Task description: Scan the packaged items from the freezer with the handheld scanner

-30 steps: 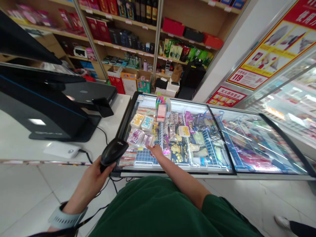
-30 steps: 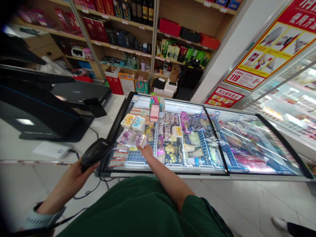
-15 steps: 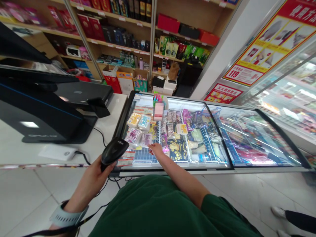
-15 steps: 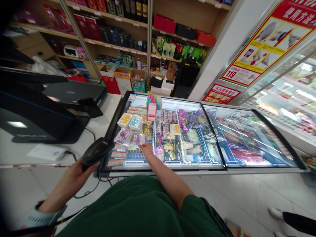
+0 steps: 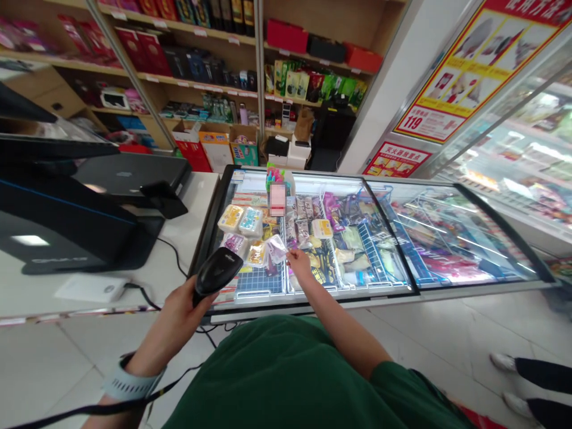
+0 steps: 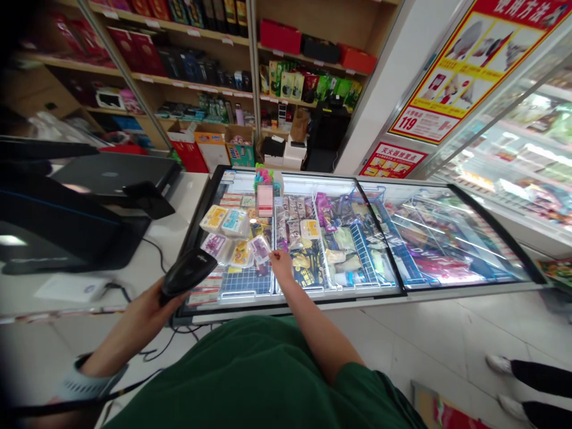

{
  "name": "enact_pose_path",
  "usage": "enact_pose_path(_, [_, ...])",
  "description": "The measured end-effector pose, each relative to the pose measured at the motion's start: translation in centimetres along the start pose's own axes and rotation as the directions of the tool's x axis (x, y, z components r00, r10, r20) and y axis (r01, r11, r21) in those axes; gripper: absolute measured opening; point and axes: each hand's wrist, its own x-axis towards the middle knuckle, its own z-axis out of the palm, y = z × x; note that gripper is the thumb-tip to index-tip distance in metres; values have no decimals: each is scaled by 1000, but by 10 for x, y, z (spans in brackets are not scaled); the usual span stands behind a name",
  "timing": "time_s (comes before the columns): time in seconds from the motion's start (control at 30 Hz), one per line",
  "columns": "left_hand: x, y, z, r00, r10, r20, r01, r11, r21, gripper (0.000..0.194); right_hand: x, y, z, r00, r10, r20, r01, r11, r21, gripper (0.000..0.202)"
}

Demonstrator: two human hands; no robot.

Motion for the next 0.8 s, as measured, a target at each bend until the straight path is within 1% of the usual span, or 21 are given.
enact_pose_path(0.17, [19,30,12,988,143,61,-145,989,28,38,-2,-8,-36,989,-128,-77,124,991,-52,16])
enact_pose_path(0.27, [27,48,21,975,204,87,-210,975,76,31,-6,-11,-50,977,-181,-115,173,982,-72,16])
enact_pose_path(0.37, [33,62,29,965,248,83,-256,959,117,29,-10,-12,-61,959,-242,-145,228,968,-105,17])
enact_pose_path(0.43, [36,68,34,961,264,87,-273,955,119,29,-12,-13,-67,953,-262,-150,245,961,-126,17])
enact_pose_path(0.57, [41,78,41,959,258,120,-272,955,115,30,-14,-14,-78,950,-265,-164,242,959,-148,16])
enact_pose_path(0.8, [48,87,49,952,271,143,-287,952,109,32,-11,-14,-85,943,-275,-186,253,958,-133,16])
